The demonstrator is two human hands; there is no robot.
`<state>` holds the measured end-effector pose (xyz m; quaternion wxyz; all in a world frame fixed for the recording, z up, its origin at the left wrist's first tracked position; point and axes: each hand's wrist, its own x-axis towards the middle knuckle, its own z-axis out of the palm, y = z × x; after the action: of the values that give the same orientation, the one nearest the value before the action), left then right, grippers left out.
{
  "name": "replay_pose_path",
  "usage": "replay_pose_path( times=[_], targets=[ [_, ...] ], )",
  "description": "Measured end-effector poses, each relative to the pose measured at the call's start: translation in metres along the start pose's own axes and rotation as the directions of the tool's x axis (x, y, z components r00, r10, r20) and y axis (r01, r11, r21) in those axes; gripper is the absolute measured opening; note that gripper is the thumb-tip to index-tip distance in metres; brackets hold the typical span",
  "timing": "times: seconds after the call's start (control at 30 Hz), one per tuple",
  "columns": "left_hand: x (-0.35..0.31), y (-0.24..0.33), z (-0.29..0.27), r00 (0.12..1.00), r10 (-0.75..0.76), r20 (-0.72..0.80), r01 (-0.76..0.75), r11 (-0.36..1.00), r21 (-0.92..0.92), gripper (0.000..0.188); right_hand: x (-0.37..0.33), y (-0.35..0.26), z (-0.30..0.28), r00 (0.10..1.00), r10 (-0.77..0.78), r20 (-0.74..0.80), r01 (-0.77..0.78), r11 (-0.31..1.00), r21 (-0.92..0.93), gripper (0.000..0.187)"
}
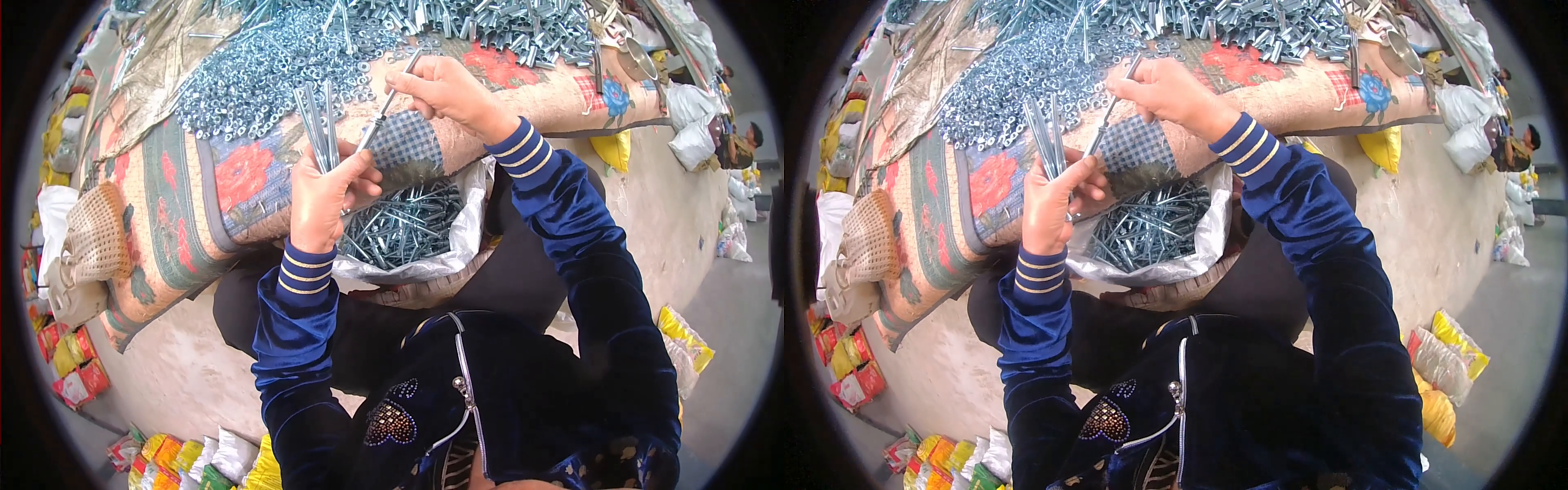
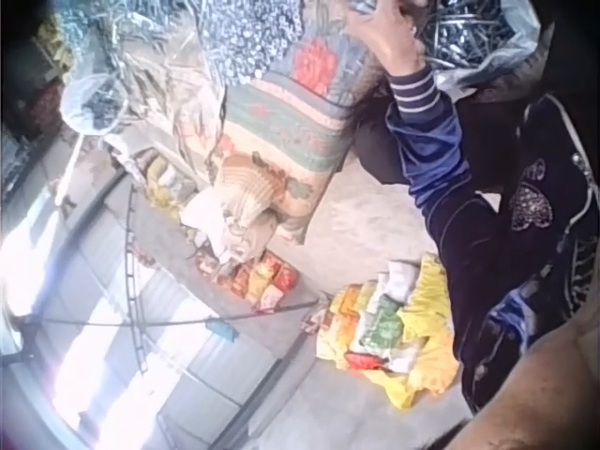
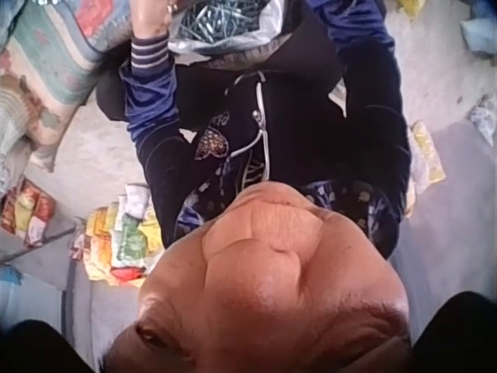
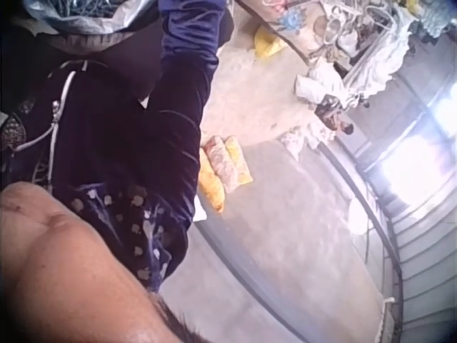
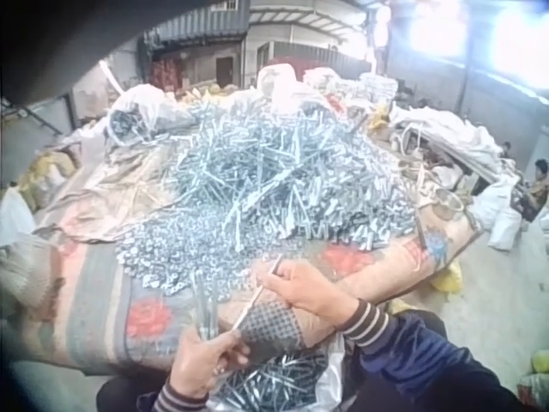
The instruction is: The person assembles small metal clips onto longer metal pins by hand.
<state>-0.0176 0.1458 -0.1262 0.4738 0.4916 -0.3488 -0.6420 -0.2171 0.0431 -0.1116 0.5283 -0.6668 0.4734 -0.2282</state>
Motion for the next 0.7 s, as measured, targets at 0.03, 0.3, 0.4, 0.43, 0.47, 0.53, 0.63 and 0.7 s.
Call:
replay_pose_path(
  times=[0.03, 0.3, 0.4, 0.43, 0.47, 0.53, 0.63, 0.7],
  targets=[
    [0.000, 0.000, 0.001, 1.000, 0.001, -0.007, -0.002, 1.000, -0.012, 0.019, 0.003, 0.014, 0.005, 0.980, -0.183, -0.077, 0.191, 0.973, 0.127, 0.034],
    [-0.006, 0.007, 0.001, 0.999, 0.040, -0.012, -0.040, 0.999, 0.005, 0.015, -0.006, -0.002, 0.021, 0.979, -0.203, -0.009, 0.202, 0.965, 0.168, 0.030],
    [-0.003, -0.005, 0.006, 0.955, 0.290, -0.055, -0.283, 0.952, 0.114, 0.012, -0.012, -0.014, 0.028, 0.955, -0.297, 0.000, 0.290, 0.933, 0.214, 0.026],
    [-0.006, -0.008, 0.009, 0.957, 0.283, -0.058, -0.275, 0.955, 0.114, 0.012, -0.014, -0.017, 0.029, 0.965, -0.261, -0.023, 0.262, 0.955, 0.136, 0.027],
    [-0.007, -0.009, 0.012, 0.912, 0.410, -0.021, -0.385, 0.874, 0.297, 0.012, -0.014, -0.019, 0.028, 0.970, -0.237, -0.056, 0.240, 0.970, 0.045, 0.028],
    [-0.009, -0.006, 0.015, 0.844, 0.535, 0.044, -0.493, 0.741, 0.456, 0.013, -0.014, -0.016, 0.028, 0.958, -0.262, -0.116, 0.269, 0.962, 0.048, 0.032],
    [-0.009, 0.002, 0.007, 0.964, 0.254, -0.079, -0.220, 0.928, 0.302, 0.018, -0.027, -0.026, 0.027, 0.918, -0.303, -0.257, 0.216, 0.923, -0.318, 0.037],
    [-0.008, 0.003, -0.015, 0.989, 0.124, -0.083, -0.116, 0.989, 0.095, 0.023, -0.044, -0.035, 0.021, 0.950, -0.311, -0.033, 0.261, 0.845, -0.467, 0.036]
  ],
)
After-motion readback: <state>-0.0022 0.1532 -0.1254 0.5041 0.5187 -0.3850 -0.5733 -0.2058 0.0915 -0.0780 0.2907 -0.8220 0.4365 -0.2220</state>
